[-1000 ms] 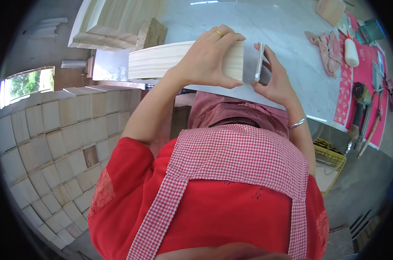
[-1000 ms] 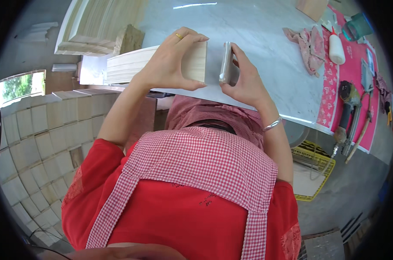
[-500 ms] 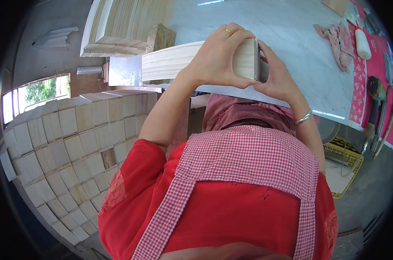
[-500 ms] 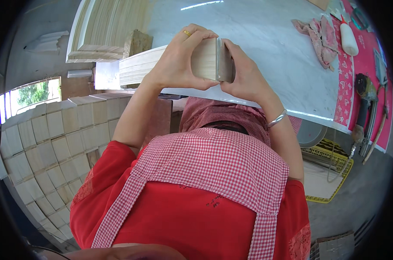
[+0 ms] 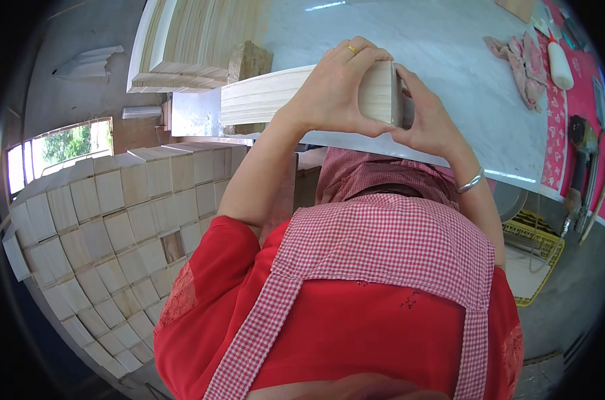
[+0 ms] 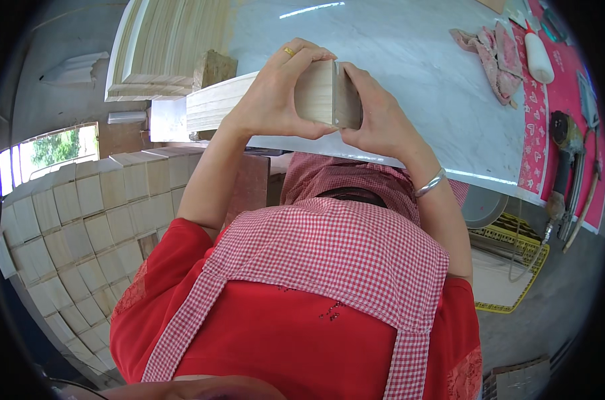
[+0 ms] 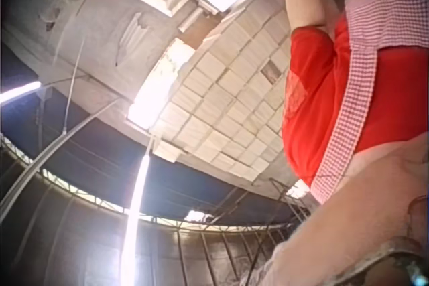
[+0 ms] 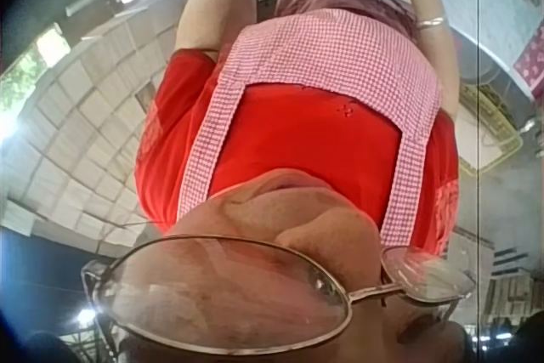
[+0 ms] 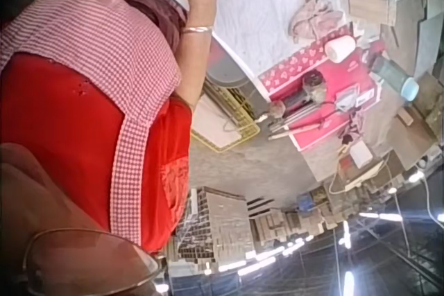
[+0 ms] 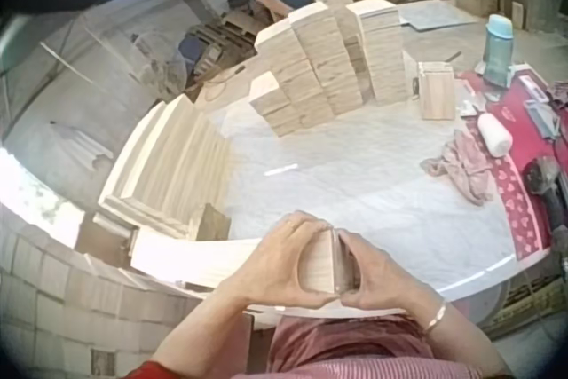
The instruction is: Assembling and securing wooden boxes using glue and a pneumatic nail gun.
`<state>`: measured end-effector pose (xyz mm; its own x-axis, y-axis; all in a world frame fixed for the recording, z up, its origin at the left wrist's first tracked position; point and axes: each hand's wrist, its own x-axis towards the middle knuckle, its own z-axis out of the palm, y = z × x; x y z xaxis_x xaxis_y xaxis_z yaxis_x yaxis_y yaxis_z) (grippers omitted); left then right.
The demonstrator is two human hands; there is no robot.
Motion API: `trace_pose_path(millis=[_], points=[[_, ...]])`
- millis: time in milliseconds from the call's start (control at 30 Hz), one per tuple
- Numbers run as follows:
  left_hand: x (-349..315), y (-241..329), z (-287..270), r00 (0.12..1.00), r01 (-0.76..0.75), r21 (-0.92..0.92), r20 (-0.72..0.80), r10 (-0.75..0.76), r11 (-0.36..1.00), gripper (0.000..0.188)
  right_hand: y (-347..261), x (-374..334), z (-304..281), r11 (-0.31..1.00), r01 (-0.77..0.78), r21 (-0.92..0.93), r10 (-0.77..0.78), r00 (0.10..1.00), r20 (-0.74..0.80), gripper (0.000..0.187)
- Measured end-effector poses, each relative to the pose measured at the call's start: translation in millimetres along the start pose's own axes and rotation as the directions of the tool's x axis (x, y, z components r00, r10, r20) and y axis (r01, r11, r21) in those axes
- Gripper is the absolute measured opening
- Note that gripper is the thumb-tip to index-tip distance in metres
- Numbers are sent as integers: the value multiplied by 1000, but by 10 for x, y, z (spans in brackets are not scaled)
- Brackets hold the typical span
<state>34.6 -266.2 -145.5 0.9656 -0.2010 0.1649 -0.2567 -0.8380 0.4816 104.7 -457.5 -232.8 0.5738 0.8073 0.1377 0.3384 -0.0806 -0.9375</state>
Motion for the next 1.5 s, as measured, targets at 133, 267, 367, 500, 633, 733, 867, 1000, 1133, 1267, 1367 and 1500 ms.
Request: trace_pose_path(millis=[133,267,367,500,633,733,867,1000,1133,1267,1367,1500], points=[[-5,3,12,1000,5,5,6,-5,1000,81,-1,5,-5,1000,-6,-2,6,1000,2,95],[-3,0,17,1000,8,9,-1,-8,1000,81,27,8,11,1000,26,-13,-26,1000,-17,93],[-4,-10,19,1000,0,13,1,0,1000,81,55,5,32,997,78,-28,-80,995,-54,91],[-9,-9,19,1000,15,7,11,-15,1000,81,53,10,30,997,74,-29,-75,996,-48,91],[-9,-11,19,1000,18,10,18,-18,1000,82,64,15,35,995,90,-39,-92,994,-53,90],[-9,-16,26,1000,21,6,14,-21,1000,82,59,18,35,994,92,-54,-95,994,-59,90],[-11,-24,24,999,27,3,27,-27,1000,83,24,21,24,996,70,-58,-73,996,-48,90],[-11,-25,40,1000,20,21,17,-20,1000,85,21,16,11,998,38,-45,-39,999,-14,92],[2,-44,49,999,33,5,28,-33,999,87,12,-12,55,996,62,68,-59,997,-51,98],[8,-38,46,999,34,11,31,-34,999,87,-120,-65,156,988,152,-14,-153,976,-153,101],[6,-52,63,999,21,18,24,-21,1000,87,-178,-85,165,990,139,-31,-143,976,-163,99],[11,-52,58,999,24,24,31,-25,999,88,-296,-181,161,990,144,-1,-142,974,-173,93]])
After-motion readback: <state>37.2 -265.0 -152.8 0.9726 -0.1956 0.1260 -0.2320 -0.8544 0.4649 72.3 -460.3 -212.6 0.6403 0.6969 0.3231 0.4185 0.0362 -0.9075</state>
